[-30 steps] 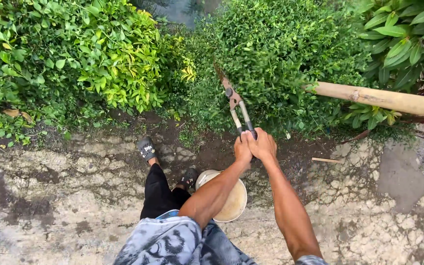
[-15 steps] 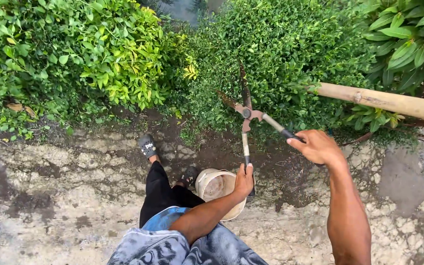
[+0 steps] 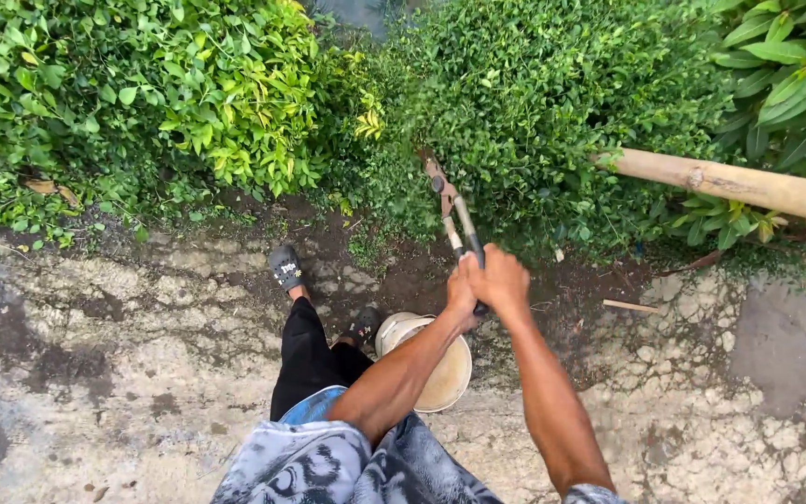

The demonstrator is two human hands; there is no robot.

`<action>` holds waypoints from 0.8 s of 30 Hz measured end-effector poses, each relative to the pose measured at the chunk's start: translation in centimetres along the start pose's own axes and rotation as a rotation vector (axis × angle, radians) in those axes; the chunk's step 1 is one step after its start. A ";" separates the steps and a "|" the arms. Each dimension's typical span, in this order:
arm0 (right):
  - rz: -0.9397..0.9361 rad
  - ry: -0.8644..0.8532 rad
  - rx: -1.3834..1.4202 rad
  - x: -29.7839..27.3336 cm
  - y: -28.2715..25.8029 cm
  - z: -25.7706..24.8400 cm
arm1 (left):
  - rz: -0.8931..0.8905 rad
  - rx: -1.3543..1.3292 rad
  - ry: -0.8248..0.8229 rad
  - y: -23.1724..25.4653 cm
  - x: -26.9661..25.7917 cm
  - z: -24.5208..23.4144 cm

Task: Pruning a bush into a spherical shape using hand shears.

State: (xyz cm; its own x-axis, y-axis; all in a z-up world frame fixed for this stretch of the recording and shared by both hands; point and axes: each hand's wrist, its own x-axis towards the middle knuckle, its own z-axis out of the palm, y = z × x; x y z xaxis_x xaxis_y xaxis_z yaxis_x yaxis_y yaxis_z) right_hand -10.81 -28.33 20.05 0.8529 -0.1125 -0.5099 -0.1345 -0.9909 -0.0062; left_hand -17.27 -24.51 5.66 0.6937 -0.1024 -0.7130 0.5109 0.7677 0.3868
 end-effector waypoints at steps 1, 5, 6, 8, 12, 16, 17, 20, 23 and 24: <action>-0.076 0.119 -0.007 0.5 0.6 3.3 | -0.076 -0.282 -0.048 0.3 0.6 0.8; -0.095 0.097 0.135 -0.1 0.0 1.6 | 0.044 0.019 -0.058 -0.1 0.0 -3.9; -0.110 0.073 0.072 0.4 -0.2 -1.5 | 0.010 0.057 -0.033 0.6 -0.1 -3.4; -0.123 0.050 0.005 1.3 -0.9 -6.1 | -0.026 0.094 -0.010 0.7 0.8 -4.2; -0.059 -0.099 -0.038 3.7 -1.9 -8.7 | 0.121 0.351 -0.021 0.3 3.5 -6.2; -0.066 0.042 -0.035 6.0 -4.6 -2.7 | -0.014 0.109 -0.064 4.4 4.5 -2.2; -0.061 0.037 -0.034 5.0 -4.3 -0.8 | -0.020 0.111 -0.062 5.0 4.3 -1.5; -0.075 0.095 0.047 4.0 -4.0 1.6 | -0.040 -0.294 -0.152 5.8 4.5 -0.3; -0.112 0.078 0.090 1.7 -2.4 -0.6 | -0.121 -0.110 -0.071 1.3 1.9 -2.5; -0.130 0.041 0.040 1.6 -1.8 -3.1 | 0.007 0.021 -0.057 0.6 2.0 -1.9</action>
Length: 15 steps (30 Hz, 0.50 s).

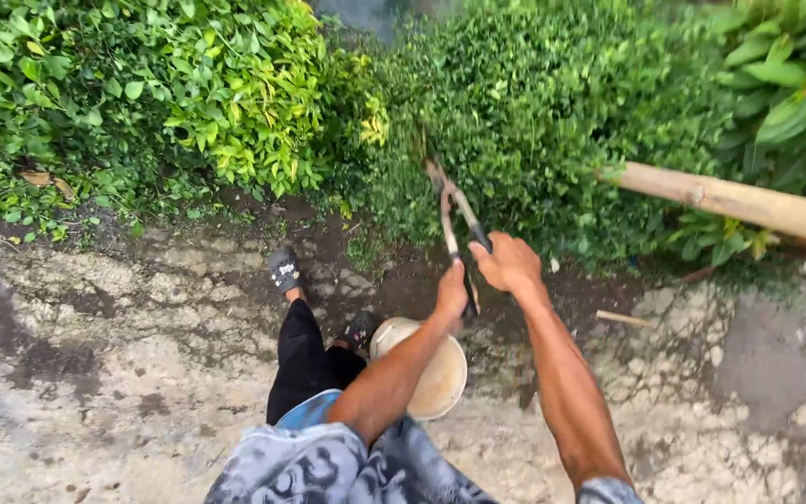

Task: Pruning a bush into a spherical shape using hand shears.

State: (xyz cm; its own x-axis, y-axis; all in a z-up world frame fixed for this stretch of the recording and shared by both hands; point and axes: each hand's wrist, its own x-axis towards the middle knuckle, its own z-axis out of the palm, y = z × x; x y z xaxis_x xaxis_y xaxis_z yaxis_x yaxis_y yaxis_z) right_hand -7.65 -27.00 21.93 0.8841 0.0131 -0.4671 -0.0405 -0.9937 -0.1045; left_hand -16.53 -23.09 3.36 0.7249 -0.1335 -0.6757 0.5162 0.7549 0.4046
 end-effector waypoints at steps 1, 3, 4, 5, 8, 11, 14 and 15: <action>-0.017 -0.040 -0.049 -0.1 0.4 -2.6 | 0.124 0.134 0.021 -0.7 0.2 0.7; 0.020 -0.139 -0.133 -1.3 1.6 -7.3 | 0.128 0.207 0.020 -2.8 -1.6 0.4; 0.071 -0.246 -0.208 -2.4 2.6 -9.3 | 0.117 0.291 0.016 -4.5 -3.1 0.1; 0.076 -0.255 -0.209 -3.9 2.7 -11.0 | 0.107 0.291 0.018 -5.5 -4.2 0.6; 0.042 -0.212 -0.270 -7.4 3.0 -15.1 | 0.089 0.335 -0.099 -7.9 -6.7 2.0; 0.043 -0.237 -0.344 -8.7 3.9 -15.8 | -0.015 0.247 -0.151 -10.3 -8.5 3.2; 0.082 -0.260 -0.359 -9.5 5.5 -15.3 | -0.022 0.261 -0.189 -11.6 -9.6 2.6; 0.105 -0.258 -0.323 -9.8 6.3 -15.1 | -0.006 0.319 -0.186 -11.6 -9.9 2.3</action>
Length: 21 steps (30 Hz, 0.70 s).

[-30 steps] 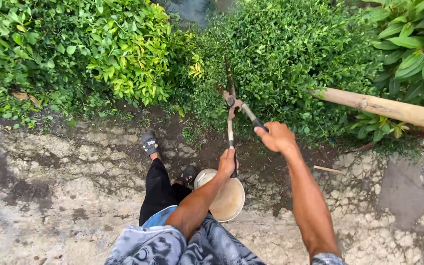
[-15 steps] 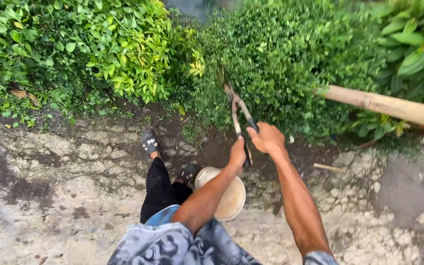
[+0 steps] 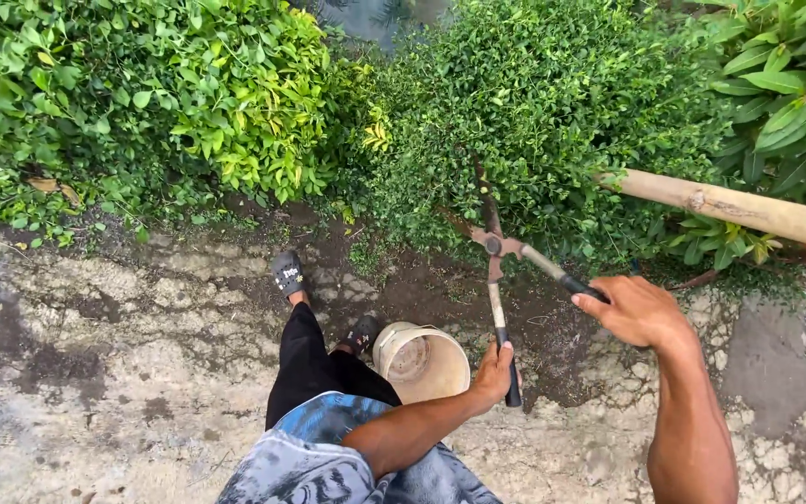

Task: Pruning a bush into a spherical shape using hand shears.

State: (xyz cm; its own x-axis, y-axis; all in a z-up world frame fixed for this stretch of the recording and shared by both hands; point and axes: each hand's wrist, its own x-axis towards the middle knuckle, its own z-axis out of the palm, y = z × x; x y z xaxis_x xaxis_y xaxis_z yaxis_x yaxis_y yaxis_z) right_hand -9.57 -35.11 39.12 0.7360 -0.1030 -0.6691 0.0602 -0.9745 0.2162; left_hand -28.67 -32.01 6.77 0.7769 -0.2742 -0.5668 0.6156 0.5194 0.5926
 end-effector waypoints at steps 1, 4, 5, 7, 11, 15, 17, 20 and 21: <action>0.012 -0.005 0.034 0.0 0.7 0.3 | 0.010 0.055 0.011 -0.1 -0.3 -0.1; 0.036 -0.016 0.048 -1.7 3.0 0.5 | 0.135 0.128 -0.059 -2.0 -0.2 -0.2; 0.039 -0.017 0.049 -2.4 2.8 0.2 | 0.133 0.129 -0.062 -1.9 -0.4 0.2; 0.084 0.012 0.056 -3.9 2.5 -0.6 | 0.027 0.080 -0.104 -1.6 -0.7 1.0; 0.077 0.005 0.011 -1.2 1.5 1.2 | -0.035 0.121 -0.094 -1.7 -0.1 0.1; 0.054 -0.034 0.060 3.1 -1.6 4.4 | -0.041 0.008 0.044 -2.3 2.8 -2.1; 0.038 -0.031 0.081 5.3 -3.5 6.3 | -0.053 0.045 0.098 0.1 3.6 -3.3; -0.008 0.049 0.162 8.0 -6.0 9.3 | -0.111 -0.177 0.096 3.6 4.5 -4.6; -0.008 0.075 0.202 8.5 -6.9 9.6 | -0.083 -0.204 0.150 4.1 5.1 -5.0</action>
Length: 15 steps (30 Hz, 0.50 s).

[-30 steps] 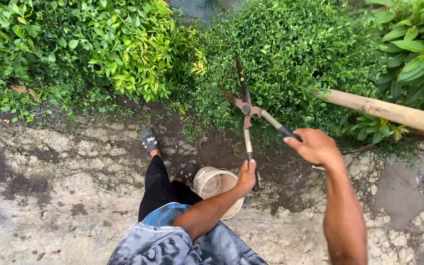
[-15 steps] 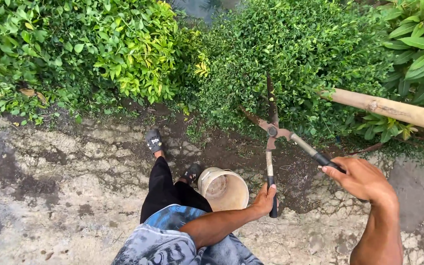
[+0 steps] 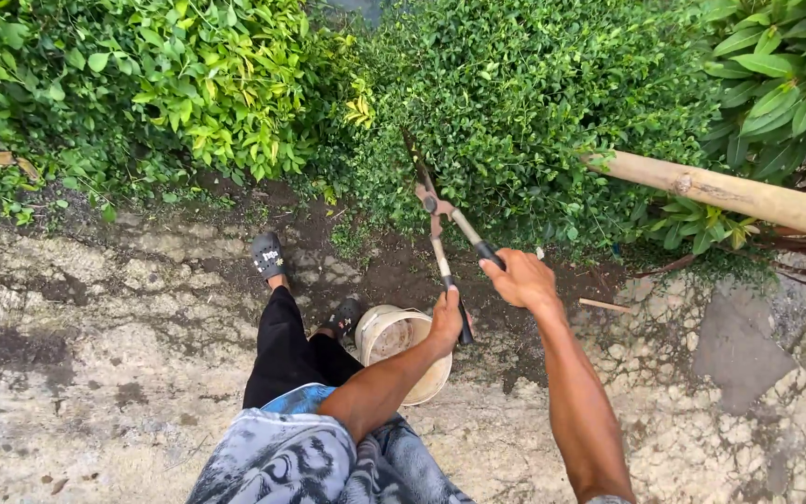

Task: Pruning a bush into a spherical shape using hand shears.

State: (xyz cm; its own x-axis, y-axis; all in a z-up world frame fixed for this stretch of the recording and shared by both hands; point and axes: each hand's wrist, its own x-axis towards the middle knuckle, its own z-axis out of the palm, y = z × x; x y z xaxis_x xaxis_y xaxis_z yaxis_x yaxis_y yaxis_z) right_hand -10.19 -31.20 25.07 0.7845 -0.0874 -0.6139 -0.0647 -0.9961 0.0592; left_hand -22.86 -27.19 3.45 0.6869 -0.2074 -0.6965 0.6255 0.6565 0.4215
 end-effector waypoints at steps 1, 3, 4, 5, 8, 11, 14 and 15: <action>-0.001 0.026 0.040 0.4 -0.8 0.5 | 0.031 -0.031 0.050 0.7 0.5 -0.2; -0.006 0.041 0.072 0.1 -1.9 -0.6 | 0.040 -0.028 0.086 1.4 1.2 -1.0; 0.001 0.051 0.103 -0.1 -2.4 -1.2 | 0.039 -0.026 0.118 1.6 1.4 -1.3; -0.008 0.049 0.102 0.2 -1.9 -1.9 | 0.043 -0.028 0.125 2.0 1.1 -1.9; 0.017 0.006 0.104 0.4 0.0 -3.0 | 0.047 -0.003 0.057 1.5 -0.2 -2.6; 0.007 -0.009 0.083 1.0 0.9 -3.9 | 0.073 0.117 0.030 1.3 0.1 -2.1; -0.005 0.001 0.064 0.7 0.6 -2.8 | 0.041 0.093 0.068 1.1 0.3 -1.0; -0.004 0.033 0.061 0.6 0.2 -1.9 | 0.019 0.085 0.076 1.3 0.6 -0.3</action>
State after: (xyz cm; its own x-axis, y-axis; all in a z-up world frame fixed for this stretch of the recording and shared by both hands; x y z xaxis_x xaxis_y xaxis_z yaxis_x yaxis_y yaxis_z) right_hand -8.55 -31.45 26.25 0.8047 -0.0846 -0.5876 -0.0985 -0.9951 0.0084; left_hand -21.71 -26.20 3.39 0.6710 -0.1373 -0.7286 0.6437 0.5956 0.4805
